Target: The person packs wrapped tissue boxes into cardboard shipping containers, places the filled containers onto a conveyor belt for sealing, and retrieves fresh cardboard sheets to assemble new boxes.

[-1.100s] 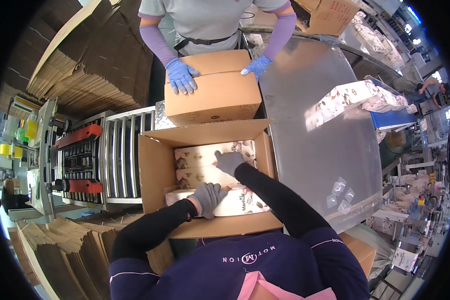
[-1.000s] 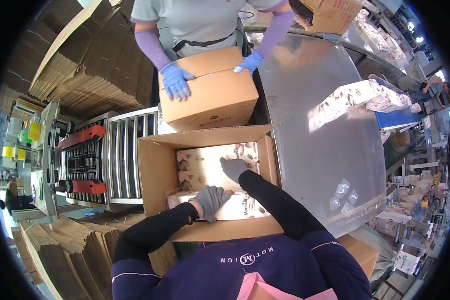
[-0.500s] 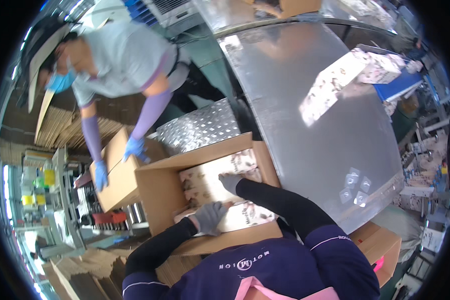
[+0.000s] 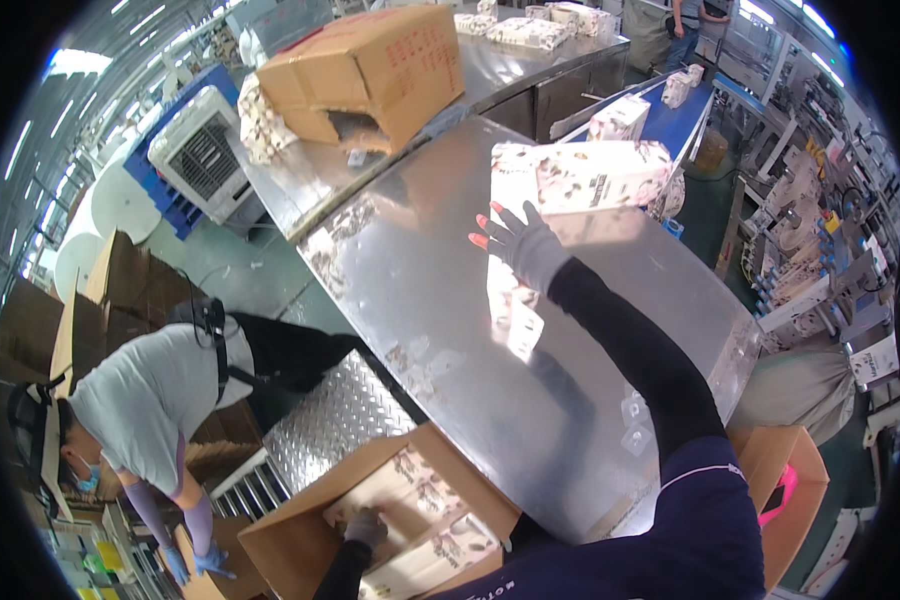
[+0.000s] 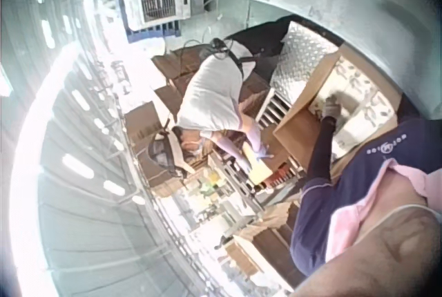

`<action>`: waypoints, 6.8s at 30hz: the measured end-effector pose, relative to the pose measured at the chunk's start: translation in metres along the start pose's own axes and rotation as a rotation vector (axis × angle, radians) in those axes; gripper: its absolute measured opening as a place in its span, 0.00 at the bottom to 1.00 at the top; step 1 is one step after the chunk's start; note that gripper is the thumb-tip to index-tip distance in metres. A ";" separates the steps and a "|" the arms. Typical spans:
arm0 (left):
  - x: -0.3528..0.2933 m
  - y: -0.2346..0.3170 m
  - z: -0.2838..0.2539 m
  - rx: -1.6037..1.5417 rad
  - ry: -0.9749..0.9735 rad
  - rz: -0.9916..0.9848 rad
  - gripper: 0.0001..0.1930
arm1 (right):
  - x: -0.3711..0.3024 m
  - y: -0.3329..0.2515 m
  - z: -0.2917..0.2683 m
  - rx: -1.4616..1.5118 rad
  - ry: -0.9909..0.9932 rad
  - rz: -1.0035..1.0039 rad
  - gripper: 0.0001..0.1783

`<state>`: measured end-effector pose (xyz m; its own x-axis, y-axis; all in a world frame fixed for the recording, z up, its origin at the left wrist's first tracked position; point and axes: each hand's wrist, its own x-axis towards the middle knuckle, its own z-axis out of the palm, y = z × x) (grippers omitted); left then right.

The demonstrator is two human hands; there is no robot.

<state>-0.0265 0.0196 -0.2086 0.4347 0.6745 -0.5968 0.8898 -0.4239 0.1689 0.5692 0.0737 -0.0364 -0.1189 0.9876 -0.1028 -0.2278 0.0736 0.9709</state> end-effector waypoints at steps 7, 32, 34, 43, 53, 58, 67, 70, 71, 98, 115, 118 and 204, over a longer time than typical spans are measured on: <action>-0.021 0.191 -0.179 -0.260 0.184 0.331 0.24 | 0.064 -0.011 0.021 1.601 0.330 -0.086 0.12; 0.125 0.361 -0.248 0.220 0.469 0.332 0.56 | -0.084 -0.064 0.136 1.612 -0.439 0.656 0.56; 0.120 0.351 -0.247 0.264 0.412 0.335 0.58 | -0.108 -0.057 0.128 1.684 -0.483 0.622 0.55; 0.092 0.328 -0.237 0.500 0.374 0.652 0.53 | -0.198 -0.031 0.096 1.905 -0.474 0.288 0.58; 0.080 0.331 -0.233 0.499 0.445 0.804 0.42 | -0.142 -0.018 0.026 1.644 -0.385 0.183 0.37; 0.081 0.304 -0.226 0.533 0.541 0.766 0.53 | -0.200 0.096 -0.003 1.585 0.092 0.859 0.35; 0.084 0.318 -0.226 0.429 0.490 0.839 0.44 | -0.249 0.217 0.130 0.726 0.354 1.269 0.23; 0.084 0.319 -0.227 0.436 0.468 0.821 0.44 | -0.102 0.288 0.220 0.252 0.256 1.241 0.28; 0.087 0.325 -0.225 0.430 0.491 0.849 0.44 | -0.076 0.249 0.259 -0.041 -0.157 1.082 0.27; 0.123 0.298 -0.195 0.442 0.789 0.990 0.19 | -0.113 0.003 0.059 1.826 -0.699 0.406 0.54; -0.179 0.054 -0.156 0.203 0.676 0.333 0.43 | -0.187 0.123 -0.119 2.635 0.211 1.017 0.52; -0.135 0.054 -0.092 0.354 0.440 0.305 0.37 | -0.167 0.151 -0.172 2.698 0.684 0.549 0.45; -0.256 -0.595 -0.063 -0.125 1.040 -0.682 0.42 | 0.205 0.103 -1.010 2.773 0.302 0.340 0.38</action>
<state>-0.6585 0.1378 -0.1068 -0.2668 0.9158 0.3003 0.9590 0.2214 0.1768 -0.4547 0.1431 -0.1758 0.0216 0.9828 0.1836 0.5249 0.1452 -0.8387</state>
